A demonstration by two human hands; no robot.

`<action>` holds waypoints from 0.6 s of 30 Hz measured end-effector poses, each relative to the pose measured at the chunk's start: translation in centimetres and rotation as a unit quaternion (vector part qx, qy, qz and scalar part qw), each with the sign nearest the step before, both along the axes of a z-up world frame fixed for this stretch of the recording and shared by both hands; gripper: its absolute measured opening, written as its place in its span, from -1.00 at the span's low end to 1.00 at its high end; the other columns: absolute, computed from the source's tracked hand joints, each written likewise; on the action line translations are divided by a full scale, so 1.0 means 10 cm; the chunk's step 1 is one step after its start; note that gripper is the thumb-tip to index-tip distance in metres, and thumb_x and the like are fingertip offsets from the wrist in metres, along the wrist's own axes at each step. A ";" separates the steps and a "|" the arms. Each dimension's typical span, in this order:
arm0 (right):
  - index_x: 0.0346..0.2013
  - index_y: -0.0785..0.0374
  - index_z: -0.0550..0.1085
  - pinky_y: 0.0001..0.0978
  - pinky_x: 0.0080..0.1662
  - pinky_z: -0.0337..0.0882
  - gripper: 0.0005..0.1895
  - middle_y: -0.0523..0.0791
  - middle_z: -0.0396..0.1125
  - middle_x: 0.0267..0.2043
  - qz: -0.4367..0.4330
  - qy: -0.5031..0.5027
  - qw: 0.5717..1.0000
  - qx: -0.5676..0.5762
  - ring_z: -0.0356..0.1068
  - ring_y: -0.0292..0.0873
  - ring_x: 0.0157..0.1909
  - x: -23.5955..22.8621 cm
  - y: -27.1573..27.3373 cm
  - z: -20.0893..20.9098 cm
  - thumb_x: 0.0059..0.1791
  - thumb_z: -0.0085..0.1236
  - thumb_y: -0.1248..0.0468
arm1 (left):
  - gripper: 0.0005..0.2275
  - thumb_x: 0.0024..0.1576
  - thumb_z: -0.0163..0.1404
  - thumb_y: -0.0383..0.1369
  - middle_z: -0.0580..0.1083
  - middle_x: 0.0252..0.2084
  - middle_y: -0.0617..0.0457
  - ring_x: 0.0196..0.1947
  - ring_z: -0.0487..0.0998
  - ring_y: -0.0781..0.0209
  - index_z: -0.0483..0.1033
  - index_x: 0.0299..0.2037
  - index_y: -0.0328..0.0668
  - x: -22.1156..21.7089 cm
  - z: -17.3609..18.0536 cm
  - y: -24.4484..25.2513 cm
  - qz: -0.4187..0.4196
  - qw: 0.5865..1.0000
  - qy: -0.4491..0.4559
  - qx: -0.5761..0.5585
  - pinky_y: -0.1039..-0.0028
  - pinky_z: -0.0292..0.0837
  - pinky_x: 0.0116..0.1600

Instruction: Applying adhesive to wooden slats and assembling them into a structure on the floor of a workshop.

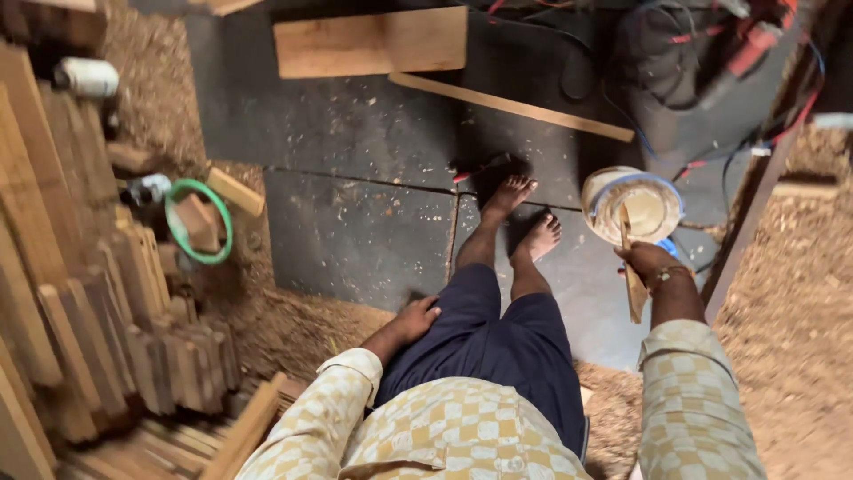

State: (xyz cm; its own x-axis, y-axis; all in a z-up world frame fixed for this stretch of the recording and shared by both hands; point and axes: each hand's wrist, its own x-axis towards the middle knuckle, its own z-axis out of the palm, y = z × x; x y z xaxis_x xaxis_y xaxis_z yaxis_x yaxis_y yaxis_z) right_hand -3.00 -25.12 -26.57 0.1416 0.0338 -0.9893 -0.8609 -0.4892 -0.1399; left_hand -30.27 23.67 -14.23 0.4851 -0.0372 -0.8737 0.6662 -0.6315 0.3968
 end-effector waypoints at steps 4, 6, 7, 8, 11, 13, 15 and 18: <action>-0.08 0.32 0.48 -0.15 -0.34 0.33 -0.63 -0.07 0.38 -0.35 0.055 -0.021 0.998 -0.019 0.32 -0.10 -0.40 -0.01 -0.31 -0.03 0.06 0.18 0.06 | -0.58 0.26 -0.03 -0.15 0.44 0.23 -0.29 0.27 0.43 -0.23 0.41 0.27 -0.16 -0.05 0.36 -0.16 0.083 0.992 -0.065 0.066 0.19 0.31 0.37; -0.08 0.27 0.49 -0.04 -0.29 0.39 -0.59 -0.04 0.43 -0.29 0.032 -0.031 0.995 -0.087 0.39 -0.01 -0.32 0.10 -0.43 -0.05 0.02 0.22 -0.01 | -0.59 0.20 0.02 -0.21 0.41 0.21 -0.29 0.26 0.41 -0.25 0.40 0.22 -0.18 0.13 0.72 -0.13 0.098 0.987 -0.090 0.096 0.16 0.32 0.33; -0.08 0.27 0.49 -0.04 -0.29 0.39 -0.59 -0.04 0.43 -0.29 0.049 -0.043 0.995 -0.081 0.39 -0.01 -0.32 0.17 -0.46 -0.02 0.02 0.22 -0.01 | -0.59 0.20 0.02 -0.21 0.41 0.21 -0.29 0.26 0.41 -0.25 0.40 0.22 -0.18 0.19 0.83 -0.10 0.116 0.983 -0.098 0.101 0.16 0.32 0.33; -0.08 0.25 0.49 0.00 -0.28 0.41 -0.57 -0.03 0.45 -0.27 0.047 -0.052 0.993 -0.100 0.41 0.02 -0.30 0.26 -0.49 0.01 0.00 0.23 -0.04 | -0.59 0.16 0.04 -0.25 0.40 0.21 -0.27 0.25 0.39 -0.25 0.41 0.21 -0.17 0.25 0.94 -0.06 0.128 0.981 -0.106 0.104 0.14 0.30 0.31; -0.10 0.37 0.54 0.11 -0.12 0.44 -0.54 0.16 0.46 -0.14 0.211 -0.207 0.926 -0.234 0.44 0.24 -0.13 0.48 -0.62 0.26 0.00 0.20 0.00 | -0.60 0.14 0.07 -0.27 0.39 0.20 -0.26 0.24 0.38 -0.25 0.42 0.19 -0.15 0.11 1.01 0.07 0.173 0.972 -0.121 0.099 0.14 0.31 0.30; -0.12 0.52 0.59 0.18 0.02 0.45 -0.52 0.34 0.45 -0.03 0.352 -0.353 0.801 -0.330 0.45 0.43 0.01 0.66 -0.50 0.58 0.01 0.14 0.06 | -0.60 0.16 0.07 -0.27 0.40 0.19 -0.27 0.24 0.39 -0.24 0.42 0.20 -0.16 -0.04 0.97 0.23 0.202 0.965 -0.137 0.095 0.16 0.32 0.30; -0.24 0.57 0.60 0.23 0.06 0.41 -0.53 0.37 0.46 -0.09 0.336 -0.419 0.754 -0.378 0.44 0.48 -0.01 0.74 -0.21 1.01 0.05 0.10 0.10 | -0.64 0.15 0.07 -0.28 0.44 0.14 -0.24 0.20 0.43 -0.22 0.46 0.15 -0.15 -0.24 0.97 0.42 0.225 0.959 -0.147 0.085 0.15 0.35 0.26; -0.28 0.46 0.63 0.24 -0.01 0.41 -0.54 0.30 0.45 -0.07 0.356 -0.537 0.674 -0.360 0.44 0.44 -0.03 0.82 0.61 1.40 0.10 0.12 0.04 | -0.70 0.14 0.09 -0.26 0.52 0.04 -0.21 0.11 0.52 -0.18 0.54 0.06 -0.13 -0.70 0.73 0.78 0.258 0.948 -0.158 0.099 0.17 0.42 0.22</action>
